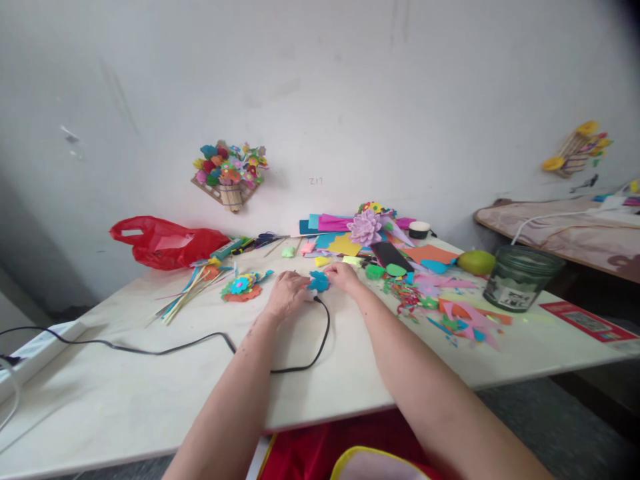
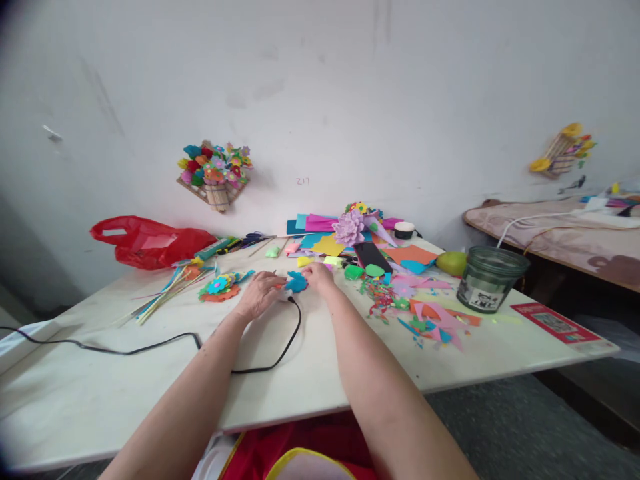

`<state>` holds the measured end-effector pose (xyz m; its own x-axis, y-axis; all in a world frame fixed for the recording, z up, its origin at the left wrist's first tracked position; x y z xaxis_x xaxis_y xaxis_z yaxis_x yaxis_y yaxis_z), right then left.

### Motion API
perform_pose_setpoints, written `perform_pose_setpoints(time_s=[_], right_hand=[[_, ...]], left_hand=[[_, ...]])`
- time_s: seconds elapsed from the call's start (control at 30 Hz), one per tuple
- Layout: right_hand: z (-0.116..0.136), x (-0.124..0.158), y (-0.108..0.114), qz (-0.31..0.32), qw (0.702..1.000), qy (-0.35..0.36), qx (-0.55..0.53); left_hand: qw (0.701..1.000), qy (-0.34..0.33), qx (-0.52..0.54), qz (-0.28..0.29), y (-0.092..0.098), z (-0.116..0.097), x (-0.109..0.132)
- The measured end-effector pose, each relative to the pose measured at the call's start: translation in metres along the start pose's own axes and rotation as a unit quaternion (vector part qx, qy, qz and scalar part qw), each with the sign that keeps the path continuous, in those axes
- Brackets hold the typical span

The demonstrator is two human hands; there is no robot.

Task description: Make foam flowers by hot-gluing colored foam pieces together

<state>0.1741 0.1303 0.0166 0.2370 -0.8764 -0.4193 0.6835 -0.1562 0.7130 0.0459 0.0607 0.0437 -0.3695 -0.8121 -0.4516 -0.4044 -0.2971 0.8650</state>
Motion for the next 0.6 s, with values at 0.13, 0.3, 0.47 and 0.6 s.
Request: perform_pose_setpoints(time_s=[0.13, 0.3, 0.47, 0.6], right_hand=[[-0.015, 0.003, 0.008, -0.079, 0.978, -0.064, -0.183], [-0.010, 0.007, 0.004, -0.080, 0.938, -0.077, -0.329], [-0.003, 0.006, -0.005, -0.054, 0.913, -0.077, -0.397], [0.003, 0.005, -0.013, -0.022, 0.913, -0.063, -0.402]], left_hand=[[1.000, 0.013, 0.011, -0.019, 0.001, 0.007, -0.001], [0.992, 0.096, 0.072, -0.047, 0.005, 0.027, -0.003], [0.956, 0.182, 0.221, -0.062, 0.007, 0.047, -0.001], [0.925, 0.208, 0.311, -0.066, 0.006, 0.052, 0.000]])
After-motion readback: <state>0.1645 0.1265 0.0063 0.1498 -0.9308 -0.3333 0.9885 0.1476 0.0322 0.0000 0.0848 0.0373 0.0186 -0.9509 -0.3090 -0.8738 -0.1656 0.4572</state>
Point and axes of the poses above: each hand's wrist, its own x-axis away from the middle knuckle, its own y-axis out of the back of the hand, z = x × y, the point moved 10 cm from there along -x, towards the middle knuckle, and after that the axes turned 9 degrees about y, right-handed, at the moved point
